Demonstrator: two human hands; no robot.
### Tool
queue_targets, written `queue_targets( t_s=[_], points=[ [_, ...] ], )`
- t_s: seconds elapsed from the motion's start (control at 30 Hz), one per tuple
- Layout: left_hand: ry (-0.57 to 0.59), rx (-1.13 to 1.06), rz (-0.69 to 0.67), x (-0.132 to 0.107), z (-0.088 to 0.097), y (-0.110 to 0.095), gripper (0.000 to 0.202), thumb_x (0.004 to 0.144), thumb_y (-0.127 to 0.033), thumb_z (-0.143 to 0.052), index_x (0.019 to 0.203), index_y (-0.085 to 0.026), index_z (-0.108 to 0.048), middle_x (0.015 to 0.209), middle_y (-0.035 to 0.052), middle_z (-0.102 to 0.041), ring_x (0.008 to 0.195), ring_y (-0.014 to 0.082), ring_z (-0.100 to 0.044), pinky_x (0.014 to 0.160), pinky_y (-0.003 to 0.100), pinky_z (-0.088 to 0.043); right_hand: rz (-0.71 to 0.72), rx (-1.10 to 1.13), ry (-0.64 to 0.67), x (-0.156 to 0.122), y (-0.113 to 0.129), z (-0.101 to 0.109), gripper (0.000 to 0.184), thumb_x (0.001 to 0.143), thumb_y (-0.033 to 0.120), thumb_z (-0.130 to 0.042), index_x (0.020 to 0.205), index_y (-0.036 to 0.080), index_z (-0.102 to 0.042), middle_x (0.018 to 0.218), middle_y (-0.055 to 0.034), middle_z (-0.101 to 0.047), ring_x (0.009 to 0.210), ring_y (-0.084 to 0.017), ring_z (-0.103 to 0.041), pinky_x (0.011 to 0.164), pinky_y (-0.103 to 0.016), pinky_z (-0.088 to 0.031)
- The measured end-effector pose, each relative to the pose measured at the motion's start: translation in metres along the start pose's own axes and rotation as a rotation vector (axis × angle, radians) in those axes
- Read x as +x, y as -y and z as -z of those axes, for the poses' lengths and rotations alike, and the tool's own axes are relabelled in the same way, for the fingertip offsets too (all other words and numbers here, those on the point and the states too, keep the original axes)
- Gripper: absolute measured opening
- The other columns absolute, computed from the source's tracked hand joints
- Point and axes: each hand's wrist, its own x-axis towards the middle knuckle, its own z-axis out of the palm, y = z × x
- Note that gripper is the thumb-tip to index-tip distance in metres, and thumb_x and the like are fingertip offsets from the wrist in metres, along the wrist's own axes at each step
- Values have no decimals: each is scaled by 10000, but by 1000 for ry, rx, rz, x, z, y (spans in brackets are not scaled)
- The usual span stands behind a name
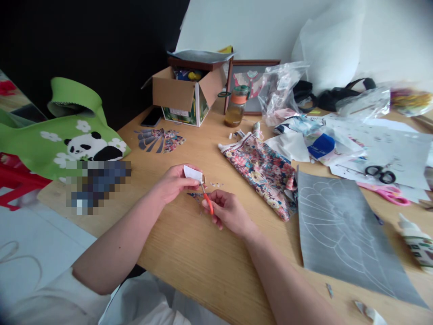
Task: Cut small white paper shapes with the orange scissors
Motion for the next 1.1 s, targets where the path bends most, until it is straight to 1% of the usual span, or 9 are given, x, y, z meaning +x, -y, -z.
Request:
queue_targets(
  t_s=[0.27, 0.6, 0.9, 1.1],
  points=[
    [31, 15, 0, 0, 1, 1, 339, 574, -24, -740, 898, -103, -678, 778, 42, -687, 677, 117, -631, 646, 254, -522, 0, 2, 16, -2, 2, 0, 506, 711, 653, -739, 780, 172, -598, 576, 42, -530, 436, -63, -437, 349, -170, -348],
    [22, 21, 15, 0, 1, 2, 324, 589, -11, -721, 897, -101, -679, 786, 43, -691, 678, 116, -634, 653, 252, -524, 7, -11, 10, -1, 3, 0, 520, 697, 668, -739, 758, 173, -591, 568, 48, -525, 423, -62, -434, 335, -172, -347],
    [30, 5, 25, 1, 2, 3, 327, 594, -12, -727, 904, -100, -675, 799, 53, -701, 687, 127, -650, 673, 262, -527, 1, -8, -7, 0, -1, 0, 487, 709, 632, -747, 777, 173, -599, 576, 47, -533, 417, -60, -424, 325, -168, -330],
    [13, -9, 31, 0, 1, 1, 314, 608, 0, -711, 905, -95, -675, 782, 54, -703, 668, 121, -650, 651, 248, -522, -6, -10, -14, 1, -4, 0, 490, 708, 635, -749, 775, 171, -605, 532, 60, -507, 406, -60, -411, 324, -167, -317]
  ],
)
